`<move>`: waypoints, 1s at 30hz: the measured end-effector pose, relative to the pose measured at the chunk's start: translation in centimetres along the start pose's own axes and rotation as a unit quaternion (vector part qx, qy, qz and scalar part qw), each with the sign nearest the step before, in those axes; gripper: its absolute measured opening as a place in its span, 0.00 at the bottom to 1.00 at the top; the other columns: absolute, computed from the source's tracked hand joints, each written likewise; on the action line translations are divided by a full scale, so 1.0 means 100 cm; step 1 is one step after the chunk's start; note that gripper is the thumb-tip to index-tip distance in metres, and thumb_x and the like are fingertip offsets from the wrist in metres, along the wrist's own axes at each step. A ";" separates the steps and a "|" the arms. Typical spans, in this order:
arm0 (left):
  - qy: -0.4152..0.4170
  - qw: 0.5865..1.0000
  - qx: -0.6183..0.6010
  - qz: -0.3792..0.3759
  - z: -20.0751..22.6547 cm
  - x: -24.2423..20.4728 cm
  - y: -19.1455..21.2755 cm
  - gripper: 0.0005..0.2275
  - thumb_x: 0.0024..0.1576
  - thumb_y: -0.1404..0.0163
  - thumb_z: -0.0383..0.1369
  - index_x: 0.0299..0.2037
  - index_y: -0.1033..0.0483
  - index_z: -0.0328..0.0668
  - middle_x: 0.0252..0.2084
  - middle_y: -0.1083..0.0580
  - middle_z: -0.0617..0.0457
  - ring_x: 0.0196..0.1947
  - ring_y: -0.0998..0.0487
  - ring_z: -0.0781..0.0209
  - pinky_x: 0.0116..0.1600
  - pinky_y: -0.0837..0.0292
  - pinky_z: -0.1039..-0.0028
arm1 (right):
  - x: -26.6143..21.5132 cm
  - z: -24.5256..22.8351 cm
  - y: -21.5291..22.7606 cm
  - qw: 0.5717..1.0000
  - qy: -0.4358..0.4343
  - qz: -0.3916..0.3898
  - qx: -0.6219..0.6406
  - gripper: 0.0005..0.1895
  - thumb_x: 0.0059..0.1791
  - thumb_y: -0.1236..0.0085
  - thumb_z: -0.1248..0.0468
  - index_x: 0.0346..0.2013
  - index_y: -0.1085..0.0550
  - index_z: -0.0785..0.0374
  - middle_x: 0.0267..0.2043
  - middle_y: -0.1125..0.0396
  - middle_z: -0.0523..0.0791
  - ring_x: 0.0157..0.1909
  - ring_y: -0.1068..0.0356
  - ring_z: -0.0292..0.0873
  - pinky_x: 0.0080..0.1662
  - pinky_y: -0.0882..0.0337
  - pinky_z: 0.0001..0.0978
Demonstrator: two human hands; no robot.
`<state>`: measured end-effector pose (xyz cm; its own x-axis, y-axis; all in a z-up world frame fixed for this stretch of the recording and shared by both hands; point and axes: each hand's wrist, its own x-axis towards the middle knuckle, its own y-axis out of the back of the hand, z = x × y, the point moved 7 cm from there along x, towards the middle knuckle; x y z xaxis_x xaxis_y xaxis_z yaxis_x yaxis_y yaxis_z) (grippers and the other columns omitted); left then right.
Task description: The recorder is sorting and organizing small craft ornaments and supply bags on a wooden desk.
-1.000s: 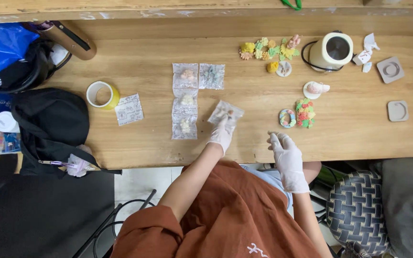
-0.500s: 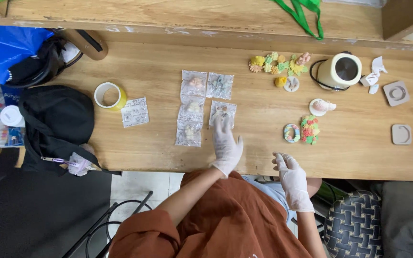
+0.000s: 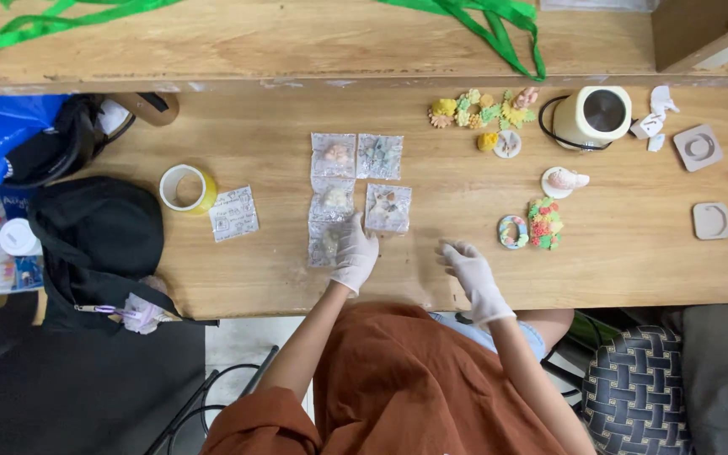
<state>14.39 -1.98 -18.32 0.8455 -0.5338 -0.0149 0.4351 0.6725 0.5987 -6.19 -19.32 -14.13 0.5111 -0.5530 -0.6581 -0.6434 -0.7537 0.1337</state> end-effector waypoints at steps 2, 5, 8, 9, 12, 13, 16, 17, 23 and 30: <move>0.033 0.998 0.059 -0.013 0.002 0.001 -0.006 0.24 0.53 0.44 0.29 0.61 0.33 0.37 0.50 0.27 0.36 0.51 0.25 0.38 0.56 0.31 0.52 | 0.042 0.010 -0.023 0.999 0.034 0.024 -0.018 0.22 0.52 0.45 0.57 0.60 0.28 0.62 0.52 0.26 0.45 0.48 0.30 0.36 0.48 0.31 0.28; 0.042 0.994 0.099 -0.003 0.010 0.005 -0.007 0.23 0.53 0.44 0.32 0.60 0.31 0.41 0.47 0.25 0.37 0.48 0.24 0.39 0.54 0.30 0.51 | 0.090 0.022 -0.049 0.995 0.072 0.055 -0.042 0.22 0.51 0.41 0.59 0.58 0.28 0.62 0.50 0.27 0.43 0.47 0.31 0.35 0.47 0.31 0.28; 0.071 0.990 0.117 -0.028 0.023 0.008 -0.001 0.21 0.53 0.45 0.35 0.58 0.29 0.46 0.45 0.24 0.39 0.49 0.24 0.40 0.55 0.31 0.51 | 0.090 0.001 -0.064 0.994 0.070 0.065 -0.052 0.20 0.51 0.39 0.60 0.56 0.28 0.63 0.47 0.25 0.44 0.47 0.29 0.36 0.49 0.30 0.28; 0.126 0.978 0.153 -0.071 0.022 0.006 -0.002 0.20 0.56 0.46 0.38 0.58 0.30 0.49 0.45 0.24 0.39 0.49 0.24 0.40 0.54 0.32 0.50 | 0.083 -0.011 -0.067 0.994 0.062 0.066 -0.061 0.21 0.51 0.37 0.61 0.56 0.29 0.64 0.45 0.25 0.46 0.46 0.29 0.38 0.49 0.30 0.28; 0.101 0.984 0.120 -0.084 0.019 0.007 -0.003 0.19 0.54 0.46 0.37 0.56 0.30 0.49 0.42 0.23 0.39 0.47 0.23 0.41 0.53 0.32 0.51 | 0.077 -0.010 -0.066 0.995 0.044 0.040 -0.079 0.20 0.49 0.38 0.63 0.55 0.27 0.60 0.47 0.24 0.43 0.47 0.28 0.36 0.51 0.30 0.27; 0.092 0.984 0.123 -0.087 0.016 0.011 -0.003 0.19 0.54 0.46 0.37 0.56 0.30 0.49 0.42 0.23 0.39 0.47 0.23 0.41 0.53 0.32 0.51 | 0.085 -0.007 -0.068 0.995 0.045 0.045 -0.072 0.20 0.49 0.38 0.63 0.55 0.27 0.60 0.47 0.24 0.43 0.47 0.28 0.36 0.51 0.30 0.27; 0.090 0.982 0.131 -0.097 0.014 0.015 -0.009 0.21 0.48 0.42 0.35 0.53 0.29 0.48 0.43 0.25 0.36 0.47 0.26 0.37 0.52 0.35 0.50 | 0.100 0.007 -0.066 0.998 0.046 0.019 -0.046 0.16 0.48 0.39 0.65 0.51 0.22 0.60 0.48 0.23 0.42 0.48 0.27 0.35 0.53 0.30 0.25; 0.095 0.982 0.126 -0.103 0.014 0.012 -0.009 0.19 0.49 0.43 0.35 0.52 0.28 0.48 0.42 0.23 0.38 0.46 0.24 0.38 0.53 0.34 0.50 | 0.101 0.013 -0.066 0.998 0.049 0.009 -0.031 0.15 0.49 0.39 0.65 0.51 0.22 0.60 0.48 0.24 0.42 0.48 0.27 0.35 0.53 0.30 0.25; 0.114 0.980 -0.102 -0.128 -0.064 0.019 -0.068 0.06 0.56 0.46 0.30 0.43 0.22 0.44 0.38 0.20 0.50 0.41 0.21 0.55 0.49 0.28 0.66 | 0.090 0.001 -0.055 0.998 0.057 -0.014 0.027 0.13 0.48 0.38 0.67 0.48 0.21 0.63 0.45 0.24 0.42 0.45 0.28 0.34 0.50 0.28 0.25; 0.087 0.932 -0.248 -0.251 0.047 0.010 -0.007 0.17 0.52 0.43 0.24 0.53 0.20 0.45 0.43 0.21 0.61 0.42 0.23 0.72 0.49 0.27 0.79 | 0.034 -0.021 -0.012 0.993 -0.002 -0.052 0.107 0.15 0.50 0.42 0.66 0.51 0.19 0.63 0.46 0.24 0.41 0.39 0.32 0.32 0.43 0.31 0.23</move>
<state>13.51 -5.39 -15.00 0.5153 -0.7830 -0.3485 0.8425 0.5372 0.0387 -2.47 -21.06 -14.93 0.5796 -0.4737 -0.6631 -0.6930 -0.7146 -0.0953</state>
